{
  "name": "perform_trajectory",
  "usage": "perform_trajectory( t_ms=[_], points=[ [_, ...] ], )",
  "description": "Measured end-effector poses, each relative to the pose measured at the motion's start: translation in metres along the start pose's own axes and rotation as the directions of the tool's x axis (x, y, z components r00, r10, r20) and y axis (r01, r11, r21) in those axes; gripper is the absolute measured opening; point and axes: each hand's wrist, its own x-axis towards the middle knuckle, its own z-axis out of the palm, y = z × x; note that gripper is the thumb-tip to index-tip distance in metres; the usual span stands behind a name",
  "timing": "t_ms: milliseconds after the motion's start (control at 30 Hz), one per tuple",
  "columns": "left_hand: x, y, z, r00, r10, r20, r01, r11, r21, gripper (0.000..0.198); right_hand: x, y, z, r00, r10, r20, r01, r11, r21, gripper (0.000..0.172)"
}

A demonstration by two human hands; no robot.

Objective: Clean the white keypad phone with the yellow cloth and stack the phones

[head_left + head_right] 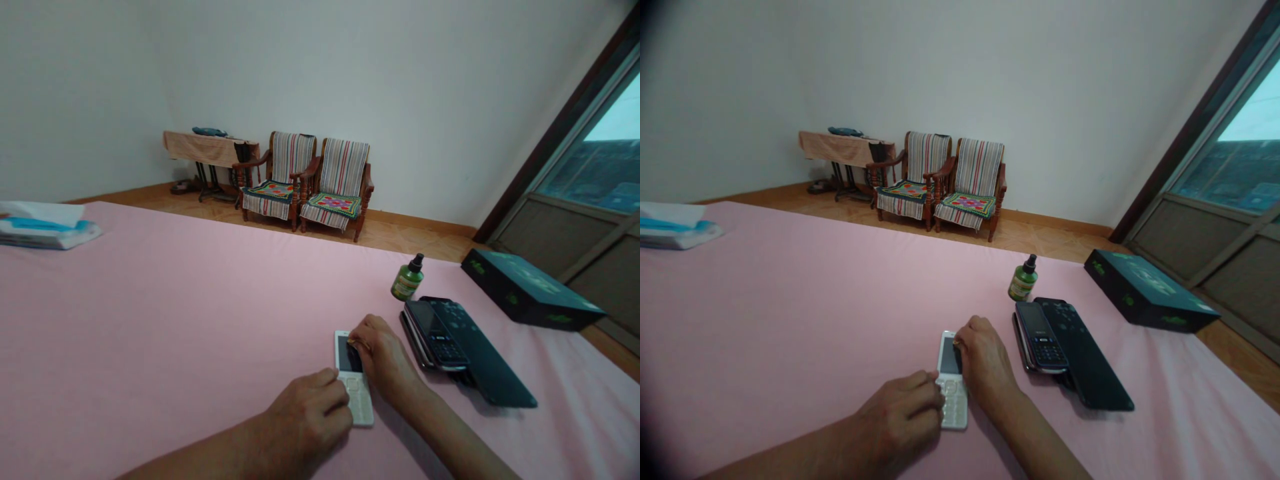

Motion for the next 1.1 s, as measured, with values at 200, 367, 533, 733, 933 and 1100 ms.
perform_trajectory(
  t_ms=[200, 367, 533, 733, 933, 1100],
  points=[
    [0.000, 0.003, 0.002, 1.000, -0.009, -0.025, 0.010, 1.000, 0.021, 0.015, 0.013, -0.010, 0.021, 0.998, -0.058, -0.002, 0.058, 0.997, 0.051, 0.023],
    [-0.001, 0.001, 0.003, 0.999, -0.020, -0.029, 0.021, 0.999, 0.037, 0.015, 0.014, -0.002, 0.020, 0.995, -0.095, 0.014, 0.094, 0.992, 0.087, 0.018],
    [-0.001, -0.001, 0.004, 1.000, -0.014, -0.011, 0.014, 1.000, 0.007, 0.016, 0.008, 0.009, 0.013, 0.997, -0.070, -0.026, 0.072, 0.994, 0.083, 0.018],
    [-0.001, -0.001, 0.005, 0.999, -0.024, -0.024, 0.025, 1.000, 0.004, 0.013, -0.018, -0.005, 0.005, 0.995, -0.086, 0.051, 0.077, 0.986, 0.147, 0.022],
    [0.000, 0.000, 0.004, 0.999, -0.001, -0.044, 0.001, 1.000, 0.004, 0.015, -0.038, -0.010, 0.000, 0.988, -0.116, 0.101, 0.083, 0.955, 0.285, 0.022],
    [0.000, -0.002, 0.004, 1.000, -0.001, -0.018, 0.001, 1.000, -0.001, 0.017, -0.015, 0.008, 0.001, 0.999, -0.033, 0.003, 0.032, 0.985, 0.167, 0.021]
  ],
)
